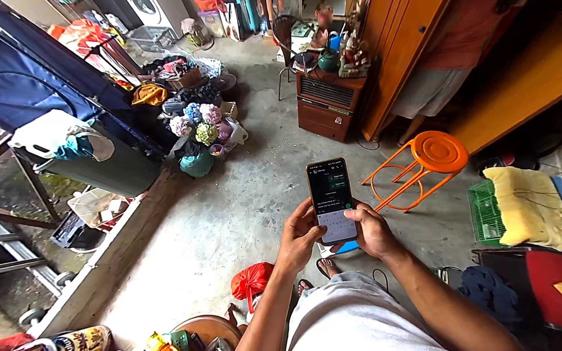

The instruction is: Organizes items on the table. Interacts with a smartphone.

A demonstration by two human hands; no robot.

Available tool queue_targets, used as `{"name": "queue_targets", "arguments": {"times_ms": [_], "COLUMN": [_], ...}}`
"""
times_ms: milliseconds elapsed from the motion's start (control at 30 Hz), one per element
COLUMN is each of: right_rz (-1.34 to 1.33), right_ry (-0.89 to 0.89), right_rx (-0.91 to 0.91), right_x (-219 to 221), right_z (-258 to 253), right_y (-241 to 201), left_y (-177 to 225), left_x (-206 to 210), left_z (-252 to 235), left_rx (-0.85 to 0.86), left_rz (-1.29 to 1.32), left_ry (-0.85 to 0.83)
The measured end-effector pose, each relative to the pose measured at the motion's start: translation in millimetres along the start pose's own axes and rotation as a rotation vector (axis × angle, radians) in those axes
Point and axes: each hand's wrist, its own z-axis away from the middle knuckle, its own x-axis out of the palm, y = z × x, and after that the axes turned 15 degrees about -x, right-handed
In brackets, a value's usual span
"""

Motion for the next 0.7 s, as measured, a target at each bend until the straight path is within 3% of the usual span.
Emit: {"name": "queue_targets", "arguments": {"times_ms": [267,400,700], "right_rz": [0.047,0.016,0.077], "right_ry": [0.082,-0.032,-0.232], "right_rx": [0.051,0.018,0.016], "right_x": [1,-12,-20], "right_z": [-5,-3,-1], "right_y": [1,3,6], "left_y": [-1,6,9], "left_x": [0,-1,-5], "left_z": [-1,3,7], "left_rx": [-0.026,-0.136,-0.178], "left_rz": [-0.012,-0.058,-0.001], "left_ry": [-0.005,-0.048,-0.041]}}
